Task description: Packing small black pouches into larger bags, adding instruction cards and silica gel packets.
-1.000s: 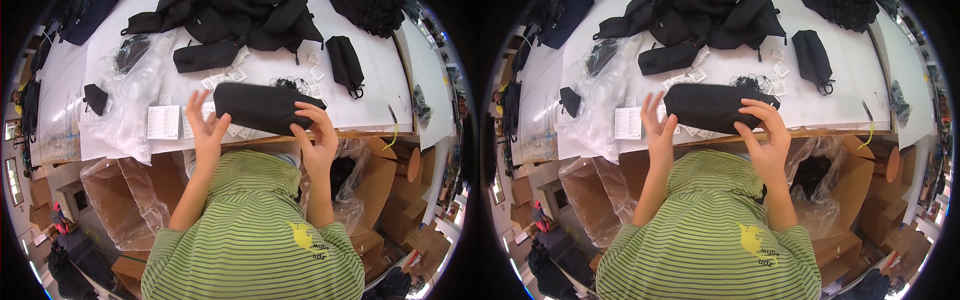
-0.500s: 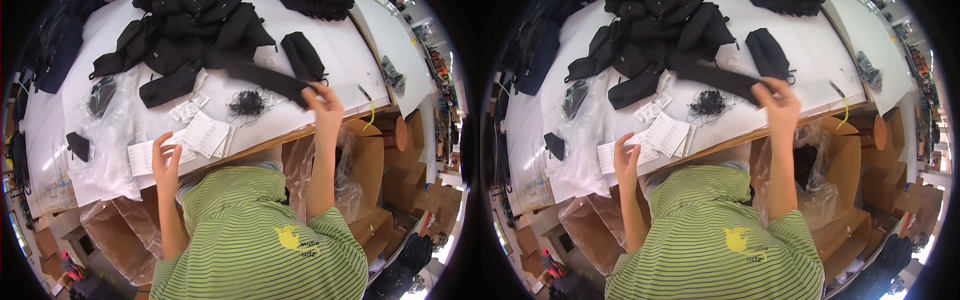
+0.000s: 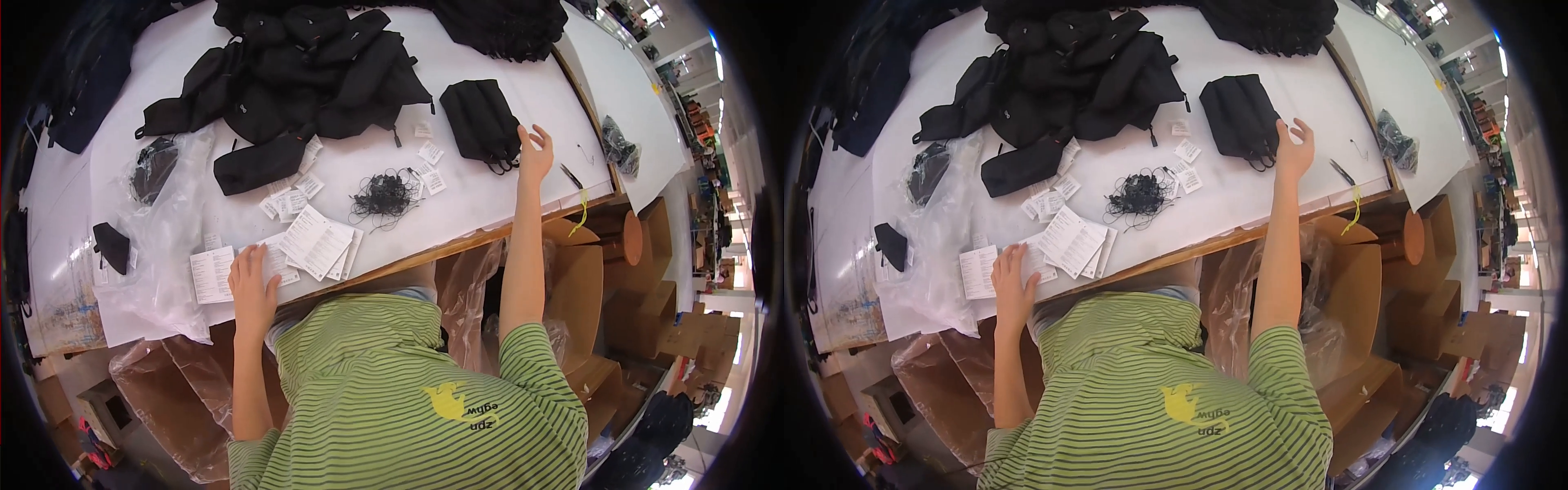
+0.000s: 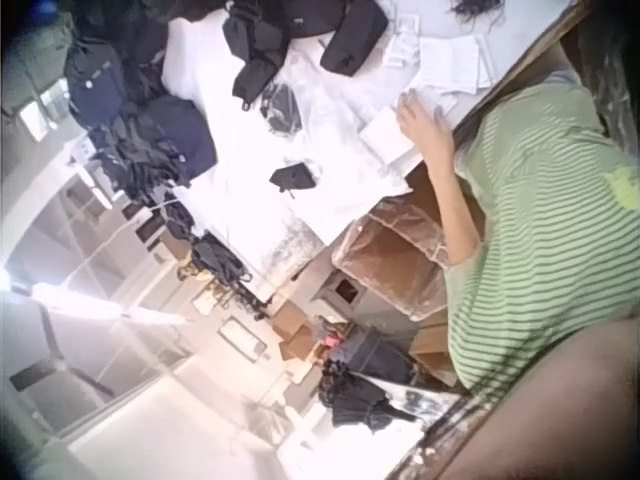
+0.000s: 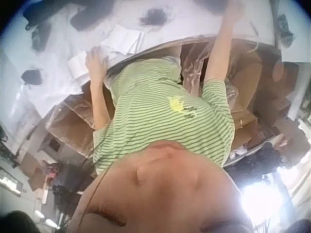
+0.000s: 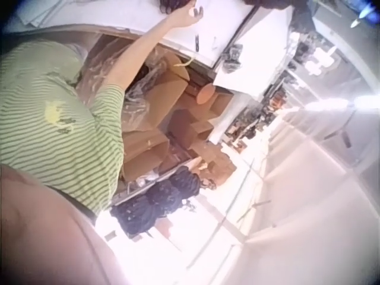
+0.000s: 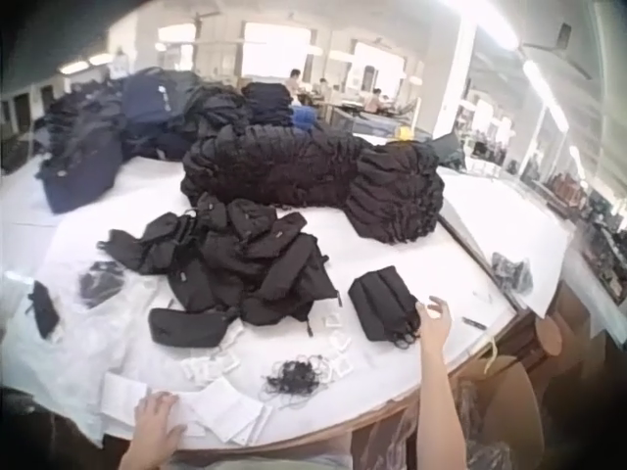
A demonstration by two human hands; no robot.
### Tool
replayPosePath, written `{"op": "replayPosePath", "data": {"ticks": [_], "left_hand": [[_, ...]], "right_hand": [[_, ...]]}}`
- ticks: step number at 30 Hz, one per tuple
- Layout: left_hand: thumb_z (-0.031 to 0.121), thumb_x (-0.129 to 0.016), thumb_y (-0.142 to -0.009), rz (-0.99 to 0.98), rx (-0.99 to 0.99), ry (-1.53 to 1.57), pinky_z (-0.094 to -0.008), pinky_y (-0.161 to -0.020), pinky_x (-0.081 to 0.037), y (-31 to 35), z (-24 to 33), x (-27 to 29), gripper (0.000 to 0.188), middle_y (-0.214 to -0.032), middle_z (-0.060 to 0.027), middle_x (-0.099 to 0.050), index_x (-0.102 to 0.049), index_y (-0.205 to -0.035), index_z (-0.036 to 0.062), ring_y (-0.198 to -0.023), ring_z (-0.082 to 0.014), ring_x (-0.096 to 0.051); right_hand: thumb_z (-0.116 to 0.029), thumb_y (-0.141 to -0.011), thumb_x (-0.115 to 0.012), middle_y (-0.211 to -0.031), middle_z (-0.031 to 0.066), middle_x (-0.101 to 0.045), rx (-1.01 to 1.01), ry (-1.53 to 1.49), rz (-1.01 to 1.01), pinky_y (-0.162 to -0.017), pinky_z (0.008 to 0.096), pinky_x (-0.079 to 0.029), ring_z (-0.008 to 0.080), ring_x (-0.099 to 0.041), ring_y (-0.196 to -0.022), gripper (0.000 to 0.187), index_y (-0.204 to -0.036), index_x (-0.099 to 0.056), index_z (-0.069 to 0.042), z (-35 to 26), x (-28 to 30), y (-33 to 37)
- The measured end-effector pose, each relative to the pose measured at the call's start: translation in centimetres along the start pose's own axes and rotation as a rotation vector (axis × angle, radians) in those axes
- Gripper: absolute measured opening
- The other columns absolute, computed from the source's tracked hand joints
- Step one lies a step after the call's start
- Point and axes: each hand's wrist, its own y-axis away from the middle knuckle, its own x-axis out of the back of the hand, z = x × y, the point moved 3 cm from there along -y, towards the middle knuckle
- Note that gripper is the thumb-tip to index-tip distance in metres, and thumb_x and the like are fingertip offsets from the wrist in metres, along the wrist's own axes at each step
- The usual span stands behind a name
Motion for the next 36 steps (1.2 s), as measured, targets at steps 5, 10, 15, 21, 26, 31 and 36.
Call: {"op": "replayPosePath", "data": {"ticks": [5,10,15,21,26,31,36], "left_hand": [[0.008,-0.066,-0.077,0.046,-0.076,-0.085,-0.0447,-0.105,-0.027,-0.4,-0.2,-0.2,0.061,-0.138,-0.0149,-0.038,-0.04,-0.132,0.0022,-0.129,-0.0351,-0.032],[0.005,-0.069,-0.072,-0.005,-0.1,-0.022,-0.0431,-0.102,-0.031,-1.2,0.5,0.5,0.066,-0.131,-0.0156,-0.043,-0.042,-0.132,0.0026,-0.123,-0.0353,-0.037],[0.006,-0.071,-0.07,0.083,-0.071,-0.002,-0.0431,-0.099,-0.032,-1.3,0.7,0.8,0.063,-0.123,-0.0158,-0.046,-0.045,-0.127,0.0036,-0.116,-0.0344,-0.041],[0.004,-0.071,-0.068,0.145,-0.116,0.044,-0.042,-0.092,-0.034,-2.8,-0.1,0.5,0.051,-0.111,-0.0131,-0.048,-0.05,-0.114,0.0043,-0.107,-0.0328,-0.044],[0.001,-0.069,-0.069,0.165,-0.107,0.135,-0.0402,-0.088,-0.036,-3.8,-1.5,0.3,0.039,-0.102,-0.0094,-0.052,-0.055,-0.105,0.0059,-0.099,-0.0299,-0.048],[0.005,-0.067,-0.077,0.135,-0.048,0.422,-0.0312,-0.079,-0.044,-4.4,-2.5,0.6,0.015,-0.089,-0.0092,-0.055,-0.063,-0.091,0.0028,-0.085,-0.0229,-0.055],[0.007,-0.066,-0.08,0.148,0.038,0.543,-0.0285,-0.076,-0.045,-4.7,-3.6,1.3,0.012,-0.09,-0.0064,-0.061,-0.066,-0.091,0.003,-0.083,-0.018,-0.057]], "right_hand": [[-0.022,-0.075,-0.073,-0.072,0.0053,-0.063,0.067,-0.106,-0.765,-0.063,0.0328,-0.046,0.018,-0.059,-0.068,0.02,-0.09,-0.067,-0.01,-8.6,-0.5,6.6],[-0.016,-0.075,-0.071,-0.072,0.006,-0.057,0.26,0.098,-1.109,-0.061,0.0298,-0.043,0.0201,-0.053,-0.063,0.015,-0.084,-0.063,-0.007,-10.1,-1.7,12.2],[-0.018,-0.076,-0.069,-0.074,0.006,-0.055,0.323,-0.029,-1.145,-0.062,0.033,-0.045,0.0227,-0.057,-0.071,0.013,-0.079,-0.061,-0.008,-13.9,0.9,14.5],[-0.018,-0.077,-0.067,-0.08,0.0045,-0.053,0.447,-0.067,-1.316,-0.063,0.0368,-0.047,0.024,-0.059,-0.072,0.012,-0.083,-0.059,-0.011,-16.6,1.6,20.0],[-0.018,-0.078,-0.066,-0.081,0.0054,-0.053,0.625,0.036,-1.304,-0.064,0.0389,-0.047,0.0269,-0.06,-0.074,0.012,-0.079,-0.059,-0.008,-16.0,0.7,20.5],[-0.01,-0.08,-0.065,-0.08,0.0045,-0.056,0.308,-0.341,-1.096,-0.055,0.0281,-0.042,0.0154,-0.053,-0.059,0.009,-0.078,-0.058,-0.005,-19.8,2.3,15.6],[-0.007,-0.093,-0.053,-0.073,0.0035,-0.055,-0.116,-0.964,-0.982,-0.052,0.02,-0.034,0.0063,-0.044,-0.056,0.005,-0.096,-0.051,-0.005,-21.5,3.6,10.9]]}}
